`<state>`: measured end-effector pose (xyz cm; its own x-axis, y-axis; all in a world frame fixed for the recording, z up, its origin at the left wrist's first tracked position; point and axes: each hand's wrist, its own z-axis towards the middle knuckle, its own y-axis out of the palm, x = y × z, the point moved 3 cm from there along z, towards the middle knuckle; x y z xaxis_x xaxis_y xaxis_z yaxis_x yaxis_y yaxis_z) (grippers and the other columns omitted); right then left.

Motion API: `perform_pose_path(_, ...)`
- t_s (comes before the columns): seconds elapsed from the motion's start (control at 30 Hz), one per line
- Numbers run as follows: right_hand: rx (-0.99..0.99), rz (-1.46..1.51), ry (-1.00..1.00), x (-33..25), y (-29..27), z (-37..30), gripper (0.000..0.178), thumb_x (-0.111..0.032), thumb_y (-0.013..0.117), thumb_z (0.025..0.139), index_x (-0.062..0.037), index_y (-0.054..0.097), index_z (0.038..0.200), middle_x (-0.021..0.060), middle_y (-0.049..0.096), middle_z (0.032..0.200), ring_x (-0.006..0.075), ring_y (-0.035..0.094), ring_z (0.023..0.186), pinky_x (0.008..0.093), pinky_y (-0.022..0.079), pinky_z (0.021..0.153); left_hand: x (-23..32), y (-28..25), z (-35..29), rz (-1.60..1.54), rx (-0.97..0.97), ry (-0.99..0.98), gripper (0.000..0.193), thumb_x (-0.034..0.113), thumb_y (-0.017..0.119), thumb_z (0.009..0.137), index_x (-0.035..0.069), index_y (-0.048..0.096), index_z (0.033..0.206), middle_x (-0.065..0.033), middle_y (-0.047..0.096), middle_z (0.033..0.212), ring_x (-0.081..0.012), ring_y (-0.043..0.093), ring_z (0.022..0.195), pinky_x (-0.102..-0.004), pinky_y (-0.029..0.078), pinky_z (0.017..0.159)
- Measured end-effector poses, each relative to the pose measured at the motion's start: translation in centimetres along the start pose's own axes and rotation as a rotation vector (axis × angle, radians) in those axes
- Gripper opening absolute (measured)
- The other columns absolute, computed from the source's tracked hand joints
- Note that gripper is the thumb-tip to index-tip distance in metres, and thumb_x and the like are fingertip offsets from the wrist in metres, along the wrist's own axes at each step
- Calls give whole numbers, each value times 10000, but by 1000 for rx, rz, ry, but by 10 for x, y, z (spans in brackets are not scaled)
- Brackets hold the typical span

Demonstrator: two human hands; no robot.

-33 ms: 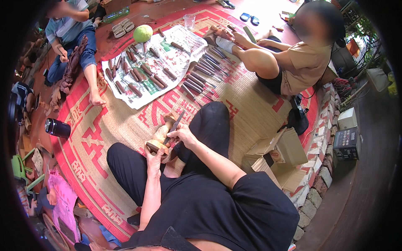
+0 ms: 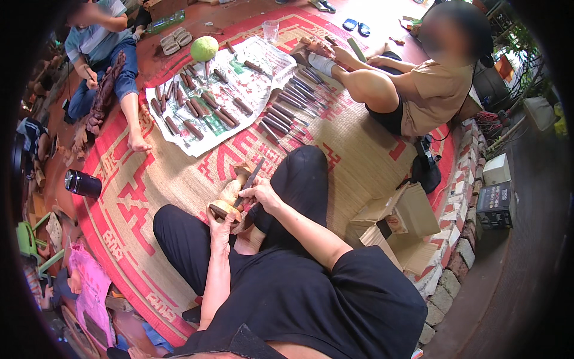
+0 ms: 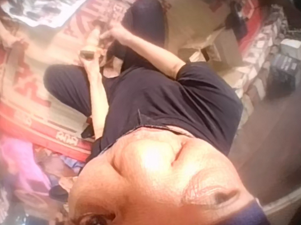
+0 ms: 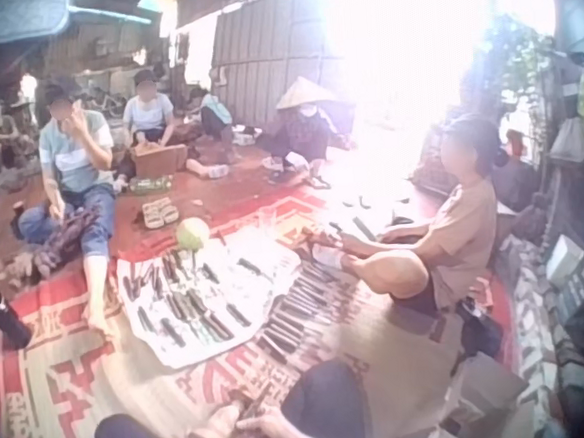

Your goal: The person sits on a mat and carves a small wooden object using a chisel. They hold the wood in their left hand and use the chisel in their right hand to shape the surface, occasionally rotating the object to access different sides.

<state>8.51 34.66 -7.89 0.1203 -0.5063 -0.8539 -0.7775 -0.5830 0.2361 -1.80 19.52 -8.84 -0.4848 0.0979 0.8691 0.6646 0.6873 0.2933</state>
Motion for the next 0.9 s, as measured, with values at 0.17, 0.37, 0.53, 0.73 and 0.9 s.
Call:
perform_pose_path(0.17, -140, 53, 40, -13, 14, -12, 162, -70, 697, 740, -33, 592, 858, 51, 623, 758, 124, 596, 601, 246, 482, 567, 1, 2, -1, -12, 29, 10, 1064, 229, 842, 683, 19, 127, 1442, -159, 384, 1298, -245, 458, 1148, -340, 429, 932)
perform_pose_path(0.37, -5, -23, -15, -12, 3, -3, 185, -67, 691, 739, -40, 577, 881, 51, 623, 707, 137, 616, 583, 249, 482, 549, -10, -6, 4, -9, 19, -9, 1070, 226, 842, 682, 26, 119, 1446, -167, 363, 1331, -254, 438, 1179, -340, 418, 952)
perform_pose_path(0.53, -122, 91, 26, -10, 13, -7, 168, -54, 707, 735, -65, 568, 828, 29, 615, 696, 112, 584, 549, 230, 453, 521, -5, -2, 3, -10, 8, 5, 1057, 224, 825, 704, 71, 92, 1452, -152, 387, 1312, -250, 468, 1159, -347, 442, 937)
perform_pose_path(0.73, 21, -14, -5, -4, 0, 1, 190, -71, 704, 734, -59, 585, 882, 25, 624, 712, 111, 596, 572, 230, 457, 529, -13, -5, 4, -30, -13, -4, 1039, 202, 819, 711, 79, 100, 1451, -153, 377, 1321, -245, 476, 1151, -347, 449, 930)
perform_pose_path(0.9, -89, 59, 21, -6, 9, -1, 201, -73, 696, 740, -48, 580, 902, 42, 625, 743, 118, 599, 583, 241, 458, 563, -5, 0, 3, -39, -15, -19, 1057, 200, 821, 709, 67, 84, 1455, -160, 369, 1329, -254, 461, 1170, -349, 441, 940)
